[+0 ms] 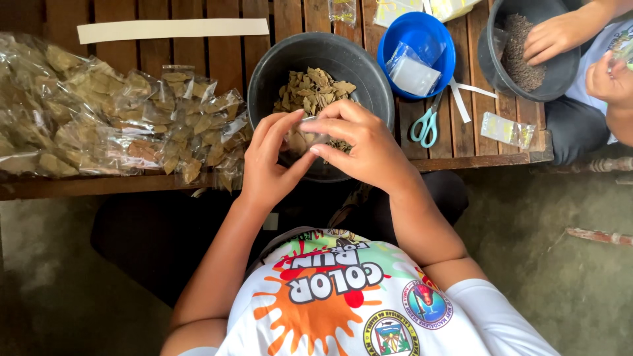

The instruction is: The person fills small transparent pouches with dried leaves from a bowl by hand.

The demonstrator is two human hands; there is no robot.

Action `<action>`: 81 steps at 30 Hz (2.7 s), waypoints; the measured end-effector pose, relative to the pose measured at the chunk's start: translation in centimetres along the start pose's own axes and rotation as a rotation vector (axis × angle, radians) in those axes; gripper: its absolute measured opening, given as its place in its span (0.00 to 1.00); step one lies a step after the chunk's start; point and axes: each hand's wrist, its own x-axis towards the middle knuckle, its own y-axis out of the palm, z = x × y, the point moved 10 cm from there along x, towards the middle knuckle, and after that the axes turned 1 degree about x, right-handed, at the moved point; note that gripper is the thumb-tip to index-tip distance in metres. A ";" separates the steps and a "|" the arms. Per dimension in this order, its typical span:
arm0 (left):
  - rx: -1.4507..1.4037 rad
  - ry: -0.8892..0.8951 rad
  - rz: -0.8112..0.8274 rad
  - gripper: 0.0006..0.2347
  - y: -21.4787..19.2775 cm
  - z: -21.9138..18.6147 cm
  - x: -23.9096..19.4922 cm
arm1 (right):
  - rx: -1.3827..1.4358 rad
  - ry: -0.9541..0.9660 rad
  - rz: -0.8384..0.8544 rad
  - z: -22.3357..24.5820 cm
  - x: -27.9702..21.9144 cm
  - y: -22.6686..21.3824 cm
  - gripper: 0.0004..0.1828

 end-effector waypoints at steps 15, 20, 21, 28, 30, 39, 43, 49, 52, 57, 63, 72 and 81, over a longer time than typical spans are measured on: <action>-0.568 -0.502 0.001 0.05 1.9 5.2 -1.2 | 0.148 0.012 0.051 0.5 0.2 -1.2 0.05; -0.602 -0.508 -0.007 0.05 2.2 6.3 -1.7 | 0.138 0.017 0.093 -0.5 -0.1 -1.0 0.03; -0.600 -0.489 0.001 0.05 2.3 6.3 -1.6 | 0.116 0.025 0.117 -0.8 -0.2 -0.8 0.02; -0.617 -0.477 0.025 0.05 2.2 4.5 -1.0 | 0.130 0.038 0.116 -0.4 0.0 -0.4 0.06; -0.623 -0.490 0.038 0.05 2.3 4.3 -1.0 | 0.132 0.040 0.114 -0.7 0.0 -0.1 0.07; -0.541 -0.464 -0.029 0.05 2.1 5.1 -1.2 | 0.163 0.083 0.105 -0.7 -0.1 0.0 0.04; -0.522 -0.466 -0.029 0.05 2.3 5.2 -1.3 | 0.160 0.089 0.072 -1.2 -0.4 -0.7 0.03; -0.528 -0.448 0.050 0.09 2.1 4.5 -0.8 | 0.143 0.114 -0.024 -1.1 -0.3 -2.5 0.09; -0.534 -0.411 0.160 0.17 2.6 4.1 -0.8 | 0.179 0.138 -0.038 -1.4 -0.3 -2.6 0.14; -0.280 -0.324 0.184 0.04 1.2 2.0 1.3 | 0.164 0.123 -0.005 -0.9 -0.2 -1.7 0.18; 0.095 -0.196 0.107 0.03 -5.5 -0.1 4.1 | -0.144 0.478 -0.035 -9.6 0.5 -6.7 0.13; 0.374 -0.580 -0.183 0.07 -21.5 7.4 4.7 | -0.801 0.669 0.171 -26.1 -6.1 -11.8 0.20; 0.624 -0.070 0.005 0.06 -18.3 9.9 8.3 | -0.608 0.265 -0.320 -22.9 -8.1 -15.6 0.04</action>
